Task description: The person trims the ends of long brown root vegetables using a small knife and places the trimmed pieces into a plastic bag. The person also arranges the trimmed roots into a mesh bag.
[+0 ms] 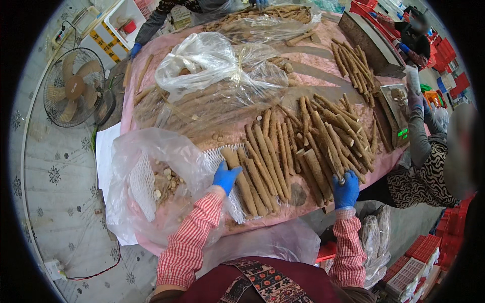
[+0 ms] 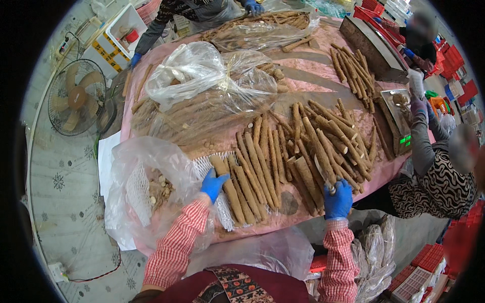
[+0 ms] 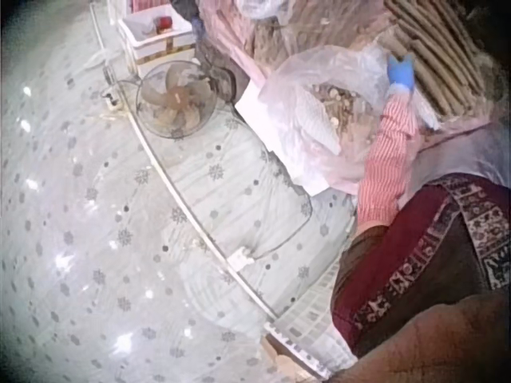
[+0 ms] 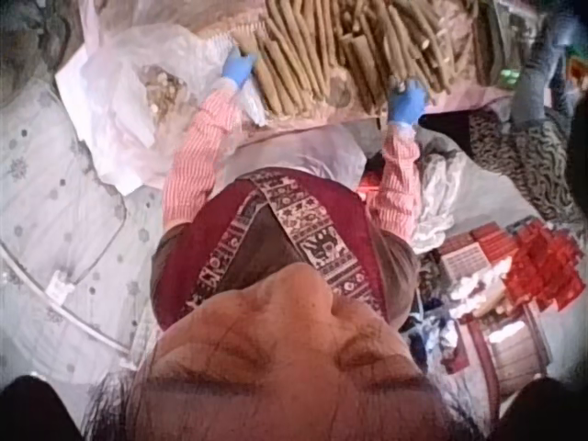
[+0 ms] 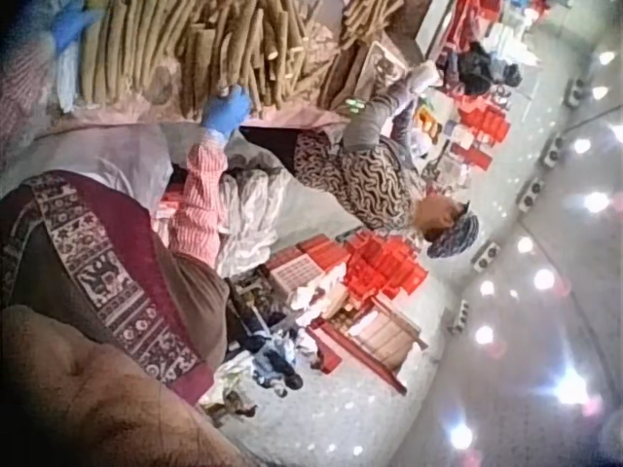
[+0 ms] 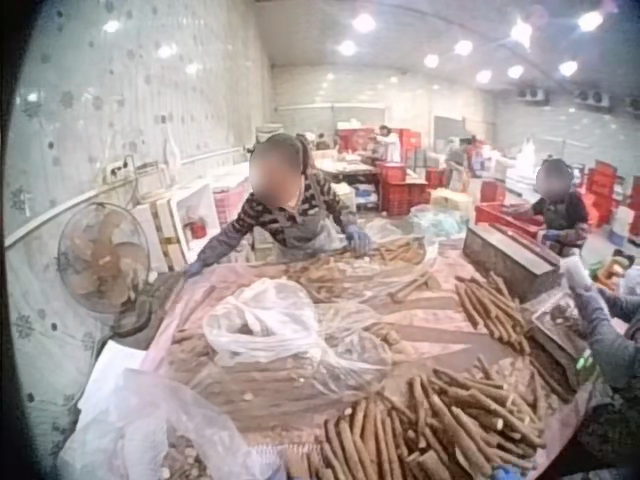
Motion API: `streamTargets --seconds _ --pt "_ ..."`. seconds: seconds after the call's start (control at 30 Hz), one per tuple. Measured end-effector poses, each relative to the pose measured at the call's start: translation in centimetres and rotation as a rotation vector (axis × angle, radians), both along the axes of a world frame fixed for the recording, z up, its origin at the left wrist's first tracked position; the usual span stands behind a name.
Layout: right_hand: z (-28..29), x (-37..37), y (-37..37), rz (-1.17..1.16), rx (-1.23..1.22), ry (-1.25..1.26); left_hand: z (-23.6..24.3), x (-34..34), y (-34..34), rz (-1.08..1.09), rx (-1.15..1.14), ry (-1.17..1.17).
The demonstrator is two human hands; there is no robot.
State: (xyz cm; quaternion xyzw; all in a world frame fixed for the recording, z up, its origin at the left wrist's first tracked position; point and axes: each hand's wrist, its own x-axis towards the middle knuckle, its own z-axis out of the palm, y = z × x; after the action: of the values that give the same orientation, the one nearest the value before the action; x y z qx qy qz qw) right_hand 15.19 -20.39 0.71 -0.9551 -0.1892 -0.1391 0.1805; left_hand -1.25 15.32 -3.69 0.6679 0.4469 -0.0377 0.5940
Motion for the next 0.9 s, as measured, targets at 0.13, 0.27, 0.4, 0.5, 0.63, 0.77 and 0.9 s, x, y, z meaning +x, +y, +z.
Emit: streamTargets --seconds 0.13,0.27,0.4,0.5,0.63,0.77,0.9 --pt "0.3 -0.9 -1.0 -0.054 0.317 -0.047 3.4 -1.7 -0.4 0.2 -0.497 -0.263" --pt "4.7 1.4 -0.9 -0.008 0.305 -0.148 3.9 -3.3 -0.4 0.254 -0.696 -0.35" --pt "3.7 4.7 -3.1 -0.052 0.268 -0.158 5.7 -3.7 -1.2 0.104 -0.73 -0.298" --pt "4.2 5.3 -2.3 -0.09 0.05 0.079 6.6 -4.0 -2.8 0.087 -0.557 -0.323" --pt "2.3 5.0 -2.6 -0.075 -0.091 0.068 8.3 -4.9 -3.3 0.031 -0.497 -0.303" --pt "3.0 3.0 0.5 -0.018 -0.031 -0.082 11.4 -6.4 -3.9 0.012 -0.392 -0.354" --pt "5.7 -2.4 8.4 0.25 0.515 0.293 14.0 -9.2 -3.3 -0.052 -0.175 -0.395"
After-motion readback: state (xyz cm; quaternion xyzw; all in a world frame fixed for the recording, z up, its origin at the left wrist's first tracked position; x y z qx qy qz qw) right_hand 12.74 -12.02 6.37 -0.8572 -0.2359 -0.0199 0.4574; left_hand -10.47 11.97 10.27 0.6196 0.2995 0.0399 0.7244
